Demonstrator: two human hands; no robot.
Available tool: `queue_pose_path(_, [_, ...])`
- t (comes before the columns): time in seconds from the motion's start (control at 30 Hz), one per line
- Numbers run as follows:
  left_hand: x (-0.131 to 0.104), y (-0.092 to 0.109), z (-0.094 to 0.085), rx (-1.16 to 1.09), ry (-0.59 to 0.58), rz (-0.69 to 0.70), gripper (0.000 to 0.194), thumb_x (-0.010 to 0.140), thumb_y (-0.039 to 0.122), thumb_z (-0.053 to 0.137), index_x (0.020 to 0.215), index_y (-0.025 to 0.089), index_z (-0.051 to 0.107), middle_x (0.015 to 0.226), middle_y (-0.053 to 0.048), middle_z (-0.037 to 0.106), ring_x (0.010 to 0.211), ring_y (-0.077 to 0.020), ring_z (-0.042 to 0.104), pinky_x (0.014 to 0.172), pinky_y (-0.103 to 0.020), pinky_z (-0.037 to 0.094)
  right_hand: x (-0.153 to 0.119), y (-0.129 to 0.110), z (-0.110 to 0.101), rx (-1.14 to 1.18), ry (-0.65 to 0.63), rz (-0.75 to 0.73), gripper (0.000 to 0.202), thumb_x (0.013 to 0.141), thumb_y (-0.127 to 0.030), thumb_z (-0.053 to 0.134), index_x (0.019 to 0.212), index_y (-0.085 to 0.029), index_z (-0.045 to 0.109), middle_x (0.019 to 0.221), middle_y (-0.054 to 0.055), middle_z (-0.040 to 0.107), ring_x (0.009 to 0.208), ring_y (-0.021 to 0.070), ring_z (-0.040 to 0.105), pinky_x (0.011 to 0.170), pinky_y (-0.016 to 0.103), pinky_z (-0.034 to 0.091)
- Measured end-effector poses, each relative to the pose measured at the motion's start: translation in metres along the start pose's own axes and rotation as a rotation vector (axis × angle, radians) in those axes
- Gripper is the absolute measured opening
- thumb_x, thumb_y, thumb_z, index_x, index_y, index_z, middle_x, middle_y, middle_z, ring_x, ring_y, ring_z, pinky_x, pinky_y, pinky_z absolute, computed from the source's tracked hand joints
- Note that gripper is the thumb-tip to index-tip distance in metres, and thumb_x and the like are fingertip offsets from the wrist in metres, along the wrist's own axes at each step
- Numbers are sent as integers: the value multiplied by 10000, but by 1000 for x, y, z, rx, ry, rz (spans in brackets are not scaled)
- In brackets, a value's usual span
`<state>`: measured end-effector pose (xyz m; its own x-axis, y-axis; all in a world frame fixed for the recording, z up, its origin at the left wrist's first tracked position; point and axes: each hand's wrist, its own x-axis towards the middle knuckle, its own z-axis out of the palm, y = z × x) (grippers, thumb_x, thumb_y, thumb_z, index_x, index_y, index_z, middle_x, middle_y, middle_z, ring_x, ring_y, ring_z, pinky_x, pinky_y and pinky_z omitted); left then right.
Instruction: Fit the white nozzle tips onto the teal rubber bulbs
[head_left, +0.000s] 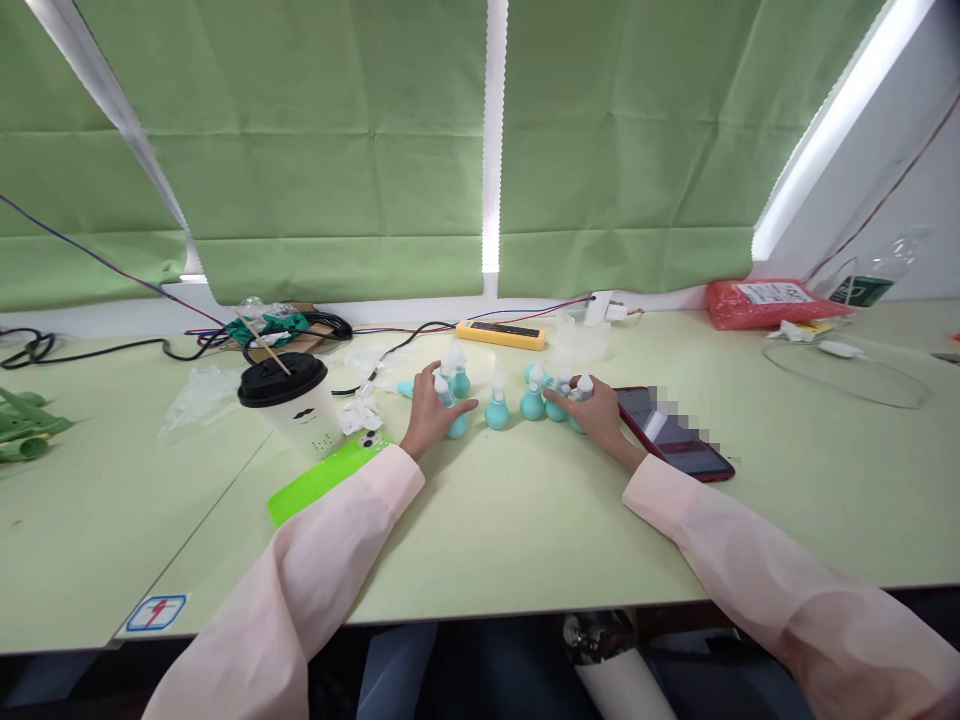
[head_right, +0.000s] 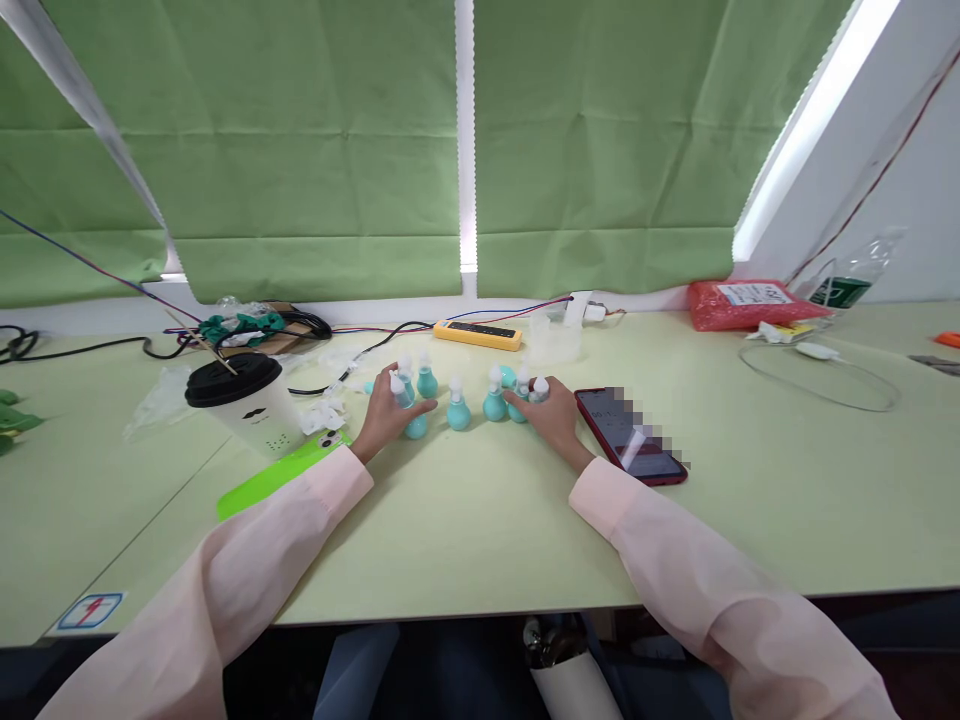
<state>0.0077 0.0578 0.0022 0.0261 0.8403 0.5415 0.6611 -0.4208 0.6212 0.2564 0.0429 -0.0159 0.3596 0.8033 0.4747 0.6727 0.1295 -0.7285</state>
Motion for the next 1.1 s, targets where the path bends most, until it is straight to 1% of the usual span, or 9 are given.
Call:
queue_pose_path(0.13, [1, -2, 0, 16, -37, -82, 487, 512, 531, 609, 759, 170, 394, 834, -31, 358, 881, -198, 398, 742, -330, 376, -1, -2, 0, 8, 75, -62, 498, 494, -588, 574, 761, -170, 543, 726, 42, 566, 620, 166, 492, 532, 267, 363])
queue_pose_path(0.27, [2, 1, -7, -17, -159, -147, 576, 499, 531, 614, 843, 172, 324, 836, -19, 375, 806, -166, 434, 672, -295, 399, -2, -6, -1, 67, 134, -141, 471, 528, -542, 586, 814, -173, 523, 804, 47, 541, 712, 175, 491, 624, 294, 376])
queue_pose_path(0.43, [4, 0, -16, -59, -408, -121, 675, 428, 435, 688, 892, 178, 271, 830, -7, 423, 761, -154, 461, 597, -242, 392, -2, -8, 0, 167, 234, -181, 510, 539, -481, 612, 914, -183, 435, 875, 38, 492, 800, 171, 473, 723, 315, 356])
queue_pose_path(0.67, [-4, 0, -13, 17, -193, -103, 602, 449, 535, 638, 806, 189, 299, 692, 36, 441, 638, -134, 465, 542, -239, 359, -4, -14, -7, 177, 343, -214, 591, 553, -453, 619, 998, -196, 324, 1004, 75, 409, 860, 200, 441, 731, 374, 364])
queue_pose_path(0.8, [-11, 6, -10, 5, -149, -98, 600, 485, 540, 619, 832, 186, 280, 690, 27, 431, 640, -138, 453, 531, -237, 352, -22, -27, -16, 99, 410, -573, 615, 541, -404, 645, 1006, -197, 299, 1038, 120, 372, 972, 265, 397, 759, 423, 361])
queue_pose_path(0.87, [-15, 8, -8, -28, -157, -85, 559, 551, 531, 582, 857, 183, 269, 749, 3, 436, 698, -149, 458, 564, -242, 365, -37, -37, -14, 101, 338, -787, 554, 573, -348, 638, 1002, -229, 308, 1011, 98, 385, 939, 252, 429, 737, 419, 383])
queue_pose_path(0.97, [-18, 9, -5, -66, -177, -70, 539, 606, 510, 547, 906, 177, 248, 845, -34, 429, 806, -174, 458, 633, -260, 380, -60, -52, -7, 25, -82, -1056, 383, 675, -270, 557, 1016, -251, 384, 1005, 67, 472, 922, 220, 455, 766, 402, 383])
queue_pose_path(1.03, [-18, 9, -4, -59, -182, -62, 547, 614, 487, 548, 933, 169, 237, 892, -54, 413, 869, -192, 443, 679, -277, 380, -70, -60, -4, -55, -313, -1111, 335, 716, -271, 508, 1038, -232, 426, 1058, 69, 494, 964, 230, 435, 795, 414, 367])
queue_pose_path(1.1, [-17, 9, -6, -50, -196, -68, 548, 610, 440, 564, 945, 164, 230, 930, -70, 398, 912, -203, 427, 722, -292, 374, -74, -64, -3, -107, -425, -1099, 329, 738, -291, 479, 1057, -215, 450, 1103, 74, 492, 999, 245, 414, 807, 436, 353])
